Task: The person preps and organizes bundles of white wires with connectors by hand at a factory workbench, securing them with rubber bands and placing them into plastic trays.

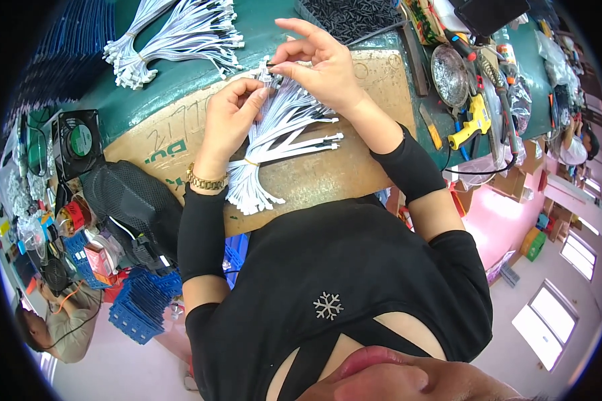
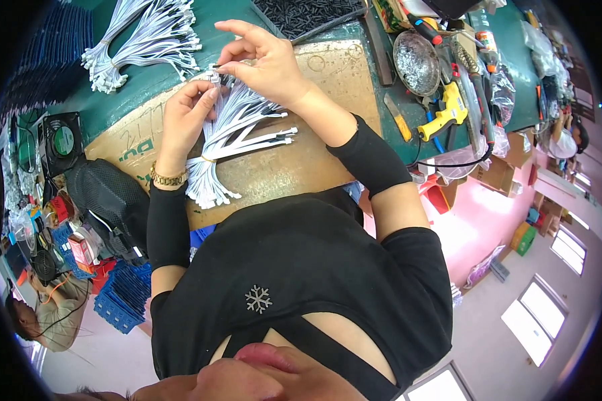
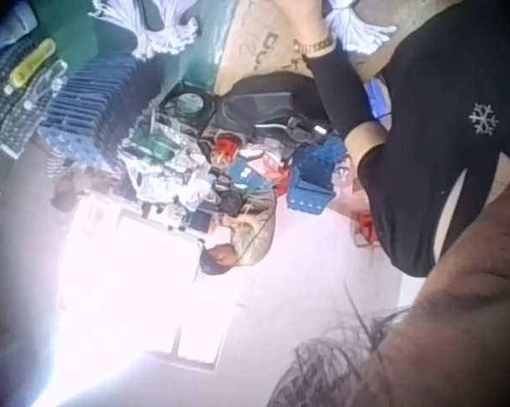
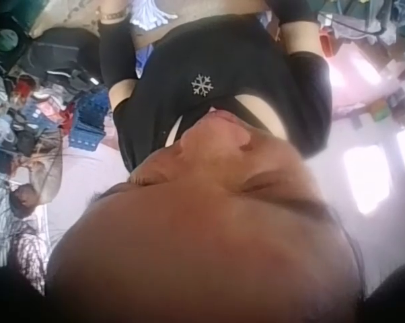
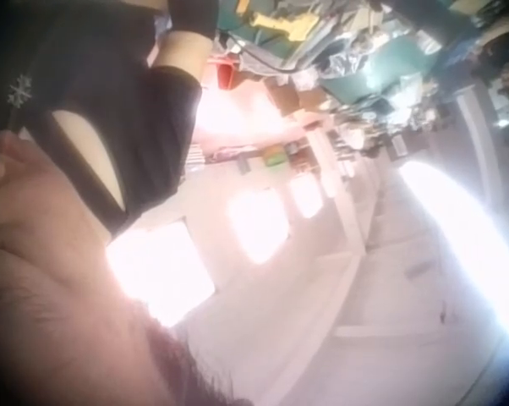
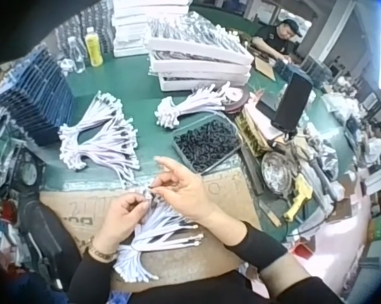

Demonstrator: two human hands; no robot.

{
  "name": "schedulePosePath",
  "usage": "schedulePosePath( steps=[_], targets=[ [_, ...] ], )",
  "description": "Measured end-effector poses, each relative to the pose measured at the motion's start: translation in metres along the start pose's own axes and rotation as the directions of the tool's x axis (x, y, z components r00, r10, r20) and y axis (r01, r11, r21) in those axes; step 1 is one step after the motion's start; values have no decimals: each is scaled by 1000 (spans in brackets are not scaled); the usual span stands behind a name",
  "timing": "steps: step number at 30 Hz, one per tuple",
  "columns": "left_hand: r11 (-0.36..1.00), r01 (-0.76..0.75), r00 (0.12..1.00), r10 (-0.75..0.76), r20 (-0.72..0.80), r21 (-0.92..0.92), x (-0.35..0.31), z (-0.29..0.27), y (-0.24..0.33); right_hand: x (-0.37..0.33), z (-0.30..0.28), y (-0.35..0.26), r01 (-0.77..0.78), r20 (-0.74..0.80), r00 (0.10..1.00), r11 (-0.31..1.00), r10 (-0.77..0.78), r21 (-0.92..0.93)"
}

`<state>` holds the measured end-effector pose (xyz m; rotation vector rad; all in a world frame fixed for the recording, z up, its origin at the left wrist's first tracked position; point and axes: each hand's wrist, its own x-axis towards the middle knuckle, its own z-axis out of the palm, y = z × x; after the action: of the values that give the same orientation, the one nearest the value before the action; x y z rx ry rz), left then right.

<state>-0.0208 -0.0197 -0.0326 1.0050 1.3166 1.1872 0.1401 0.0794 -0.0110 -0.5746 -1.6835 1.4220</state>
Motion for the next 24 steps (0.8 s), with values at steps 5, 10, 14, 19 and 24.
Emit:
schedulePosePath(
  steps=[5, 10, 14, 19, 24],
  targets=[
    [1000, -14, 1000, 14, 13, -12, 1, 1, 0, 2, -6, -8, -37, 23, 999, 991, 40, -131],
    [1000, 0, 1000, 0, 2, 7, -1, 0, 2, 9, -19, -25, 63, 74, 996, 942, -41, -329],
    [999, -4, 1000, 3, 3, 49, -2, 0, 3, 7, -25, -31, 141, 180, 981, 918, -78, -371],
    [1000, -21, 1000, 21, 8, 2, 0, 1, 1, 3, -20, -17, 285, 234, 951, 862, -201, -420],
    [1000, -7, 1000, 7, -15, 14, 0, 0, 1, 1, -13, -24, 225, 209, 968, 835, -135, -501]
  ],
)
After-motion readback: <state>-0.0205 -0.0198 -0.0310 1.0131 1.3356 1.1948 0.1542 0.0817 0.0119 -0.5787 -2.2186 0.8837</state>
